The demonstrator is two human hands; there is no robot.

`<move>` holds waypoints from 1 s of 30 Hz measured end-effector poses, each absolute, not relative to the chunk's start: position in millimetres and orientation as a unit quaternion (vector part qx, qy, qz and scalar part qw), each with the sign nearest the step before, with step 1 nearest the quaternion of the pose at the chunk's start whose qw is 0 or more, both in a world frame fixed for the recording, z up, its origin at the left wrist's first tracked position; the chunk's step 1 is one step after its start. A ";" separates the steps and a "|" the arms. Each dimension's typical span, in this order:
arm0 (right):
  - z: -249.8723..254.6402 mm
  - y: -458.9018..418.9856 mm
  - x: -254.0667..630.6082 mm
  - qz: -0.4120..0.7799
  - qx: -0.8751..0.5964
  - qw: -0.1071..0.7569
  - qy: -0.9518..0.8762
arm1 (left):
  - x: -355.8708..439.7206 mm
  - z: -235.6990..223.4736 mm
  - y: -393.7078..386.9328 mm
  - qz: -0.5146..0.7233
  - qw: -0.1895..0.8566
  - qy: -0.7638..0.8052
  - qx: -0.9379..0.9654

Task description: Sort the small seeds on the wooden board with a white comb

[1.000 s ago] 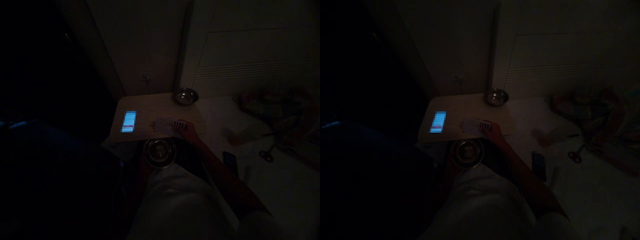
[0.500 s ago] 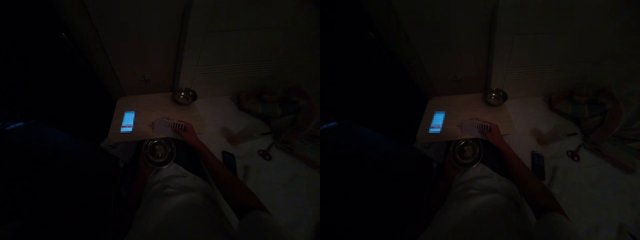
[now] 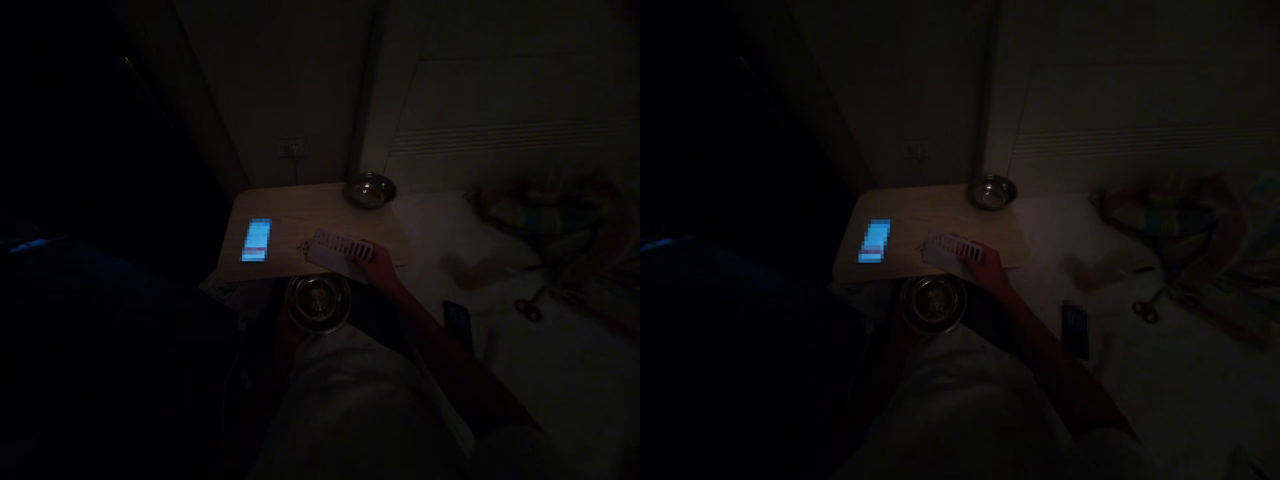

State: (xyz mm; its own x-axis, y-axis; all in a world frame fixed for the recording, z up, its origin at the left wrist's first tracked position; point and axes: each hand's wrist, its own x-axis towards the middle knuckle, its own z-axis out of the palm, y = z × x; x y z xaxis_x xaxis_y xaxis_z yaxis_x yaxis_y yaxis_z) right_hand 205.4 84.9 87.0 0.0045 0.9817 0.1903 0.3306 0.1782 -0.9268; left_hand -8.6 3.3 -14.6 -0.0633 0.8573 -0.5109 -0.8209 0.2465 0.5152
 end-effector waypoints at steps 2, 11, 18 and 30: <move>85.4 76.4 195.9 0.339 -0.537 0.476 -0.608 | -7.6 -10.7 3.1 0.604 0.691 0.397 0.014; 71.4 39.7 172.8 0.309 -0.571 0.471 -0.597 | -4.5 -5.1 1.9 0.570 0.726 0.384 -0.035; 70.1 48.5 198.0 0.282 -0.598 0.488 -0.570 | -5.5 -5.4 2.5 0.605 0.706 0.367 -0.011; 71.1 58.8 193.7 0.294 -0.566 0.504 -0.582 | -2.8 4.4 2.5 0.604 0.694 0.391 -0.026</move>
State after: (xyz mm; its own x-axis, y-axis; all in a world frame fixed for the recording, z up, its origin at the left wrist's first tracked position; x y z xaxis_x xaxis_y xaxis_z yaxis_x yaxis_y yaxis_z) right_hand 193.7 58.8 71.1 0.1485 0.9558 0.2538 0.3623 0.1863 -0.9133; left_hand -2.8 2.5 4.4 -0.0349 0.8182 -0.5739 -0.8588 0.2692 0.4359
